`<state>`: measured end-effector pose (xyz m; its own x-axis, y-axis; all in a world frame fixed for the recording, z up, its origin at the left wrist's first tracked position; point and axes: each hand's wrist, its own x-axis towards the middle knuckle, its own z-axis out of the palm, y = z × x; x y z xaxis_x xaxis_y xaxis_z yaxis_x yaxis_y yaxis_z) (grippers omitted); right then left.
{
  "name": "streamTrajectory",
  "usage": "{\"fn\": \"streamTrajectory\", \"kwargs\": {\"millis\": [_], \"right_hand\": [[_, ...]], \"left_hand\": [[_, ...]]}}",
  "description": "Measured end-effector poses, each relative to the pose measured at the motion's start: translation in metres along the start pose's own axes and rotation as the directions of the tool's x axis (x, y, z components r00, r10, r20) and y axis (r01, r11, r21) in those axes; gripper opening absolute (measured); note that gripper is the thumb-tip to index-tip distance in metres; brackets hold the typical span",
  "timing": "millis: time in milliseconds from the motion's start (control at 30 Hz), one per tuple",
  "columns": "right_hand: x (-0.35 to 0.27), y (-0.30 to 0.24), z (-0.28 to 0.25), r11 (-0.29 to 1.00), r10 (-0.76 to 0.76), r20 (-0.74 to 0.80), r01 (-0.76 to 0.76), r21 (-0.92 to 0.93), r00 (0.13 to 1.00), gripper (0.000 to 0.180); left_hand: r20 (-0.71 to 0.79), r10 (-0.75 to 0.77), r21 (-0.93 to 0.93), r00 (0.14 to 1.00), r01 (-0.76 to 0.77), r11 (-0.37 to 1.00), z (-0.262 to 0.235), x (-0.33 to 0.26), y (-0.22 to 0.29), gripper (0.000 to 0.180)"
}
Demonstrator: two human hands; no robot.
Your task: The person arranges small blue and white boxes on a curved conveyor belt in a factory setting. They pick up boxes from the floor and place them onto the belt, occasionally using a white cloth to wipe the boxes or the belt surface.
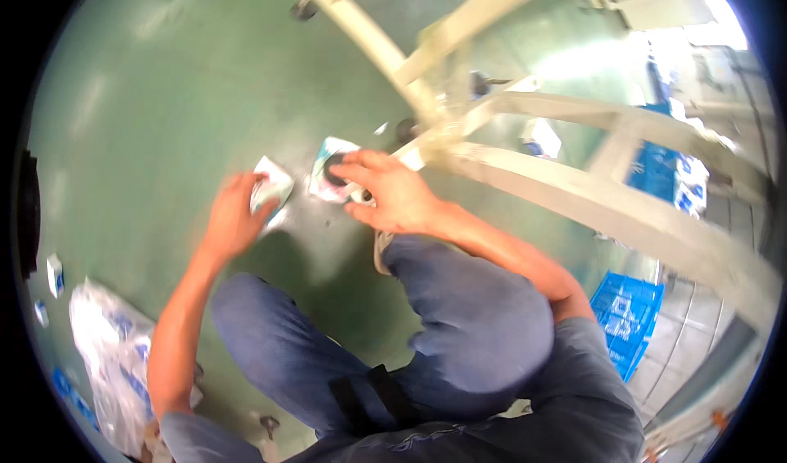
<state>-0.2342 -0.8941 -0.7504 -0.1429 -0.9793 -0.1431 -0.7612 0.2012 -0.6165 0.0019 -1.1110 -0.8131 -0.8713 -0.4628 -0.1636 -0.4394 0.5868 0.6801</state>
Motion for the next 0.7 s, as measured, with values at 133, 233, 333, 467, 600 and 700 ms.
{"fn": "streamTrajectory", "kwargs": {"millis": [133,233,333,467,600,700], "right_hand": [[-0.092,-0.035,-0.083,0.577,0.294,0.284,-0.406,0.708,0.913,0.046],[-0.174,-0.045,-0.111,0.537,0.270,0.218,-0.334,0.775,0.938,0.038],[-0.236,-0.051,-0.089,0.307,0.642,0.183,-0.468,0.829,0.745,0.039],[-0.230,-0.074,-0.123,0.590,0.590,-0.093,-0.349,0.728,0.802,0.038],[-0.231,-0.150,-0.056,0.735,0.466,-0.514,-0.639,-0.227,0.720,0.050],[-0.244,-0.129,-0.034,0.728,0.508,-0.562,-0.674,-0.126,0.653,0.046]], "left_hand": [[0.068,0.221,0.221,0.973,-0.231,0.947,0.008,-0.070,0.042,0.057],[0.150,-0.069,0.039,0.986,0.064,0.997,0.054,-0.074,0.020,0.066],[0.139,-0.029,0.057,0.990,0.022,0.998,0.082,-0.087,-0.007,0.070],[0.331,-0.151,0.062,0.932,0.138,0.988,0.048,-0.033,-0.001,0.080],[0.327,-0.061,0.020,0.943,0.057,0.998,0.059,-0.034,-0.005,0.078],[0.177,0.053,0.123,0.983,-0.076,0.990,0.065,-0.049,0.003,0.080]]}}
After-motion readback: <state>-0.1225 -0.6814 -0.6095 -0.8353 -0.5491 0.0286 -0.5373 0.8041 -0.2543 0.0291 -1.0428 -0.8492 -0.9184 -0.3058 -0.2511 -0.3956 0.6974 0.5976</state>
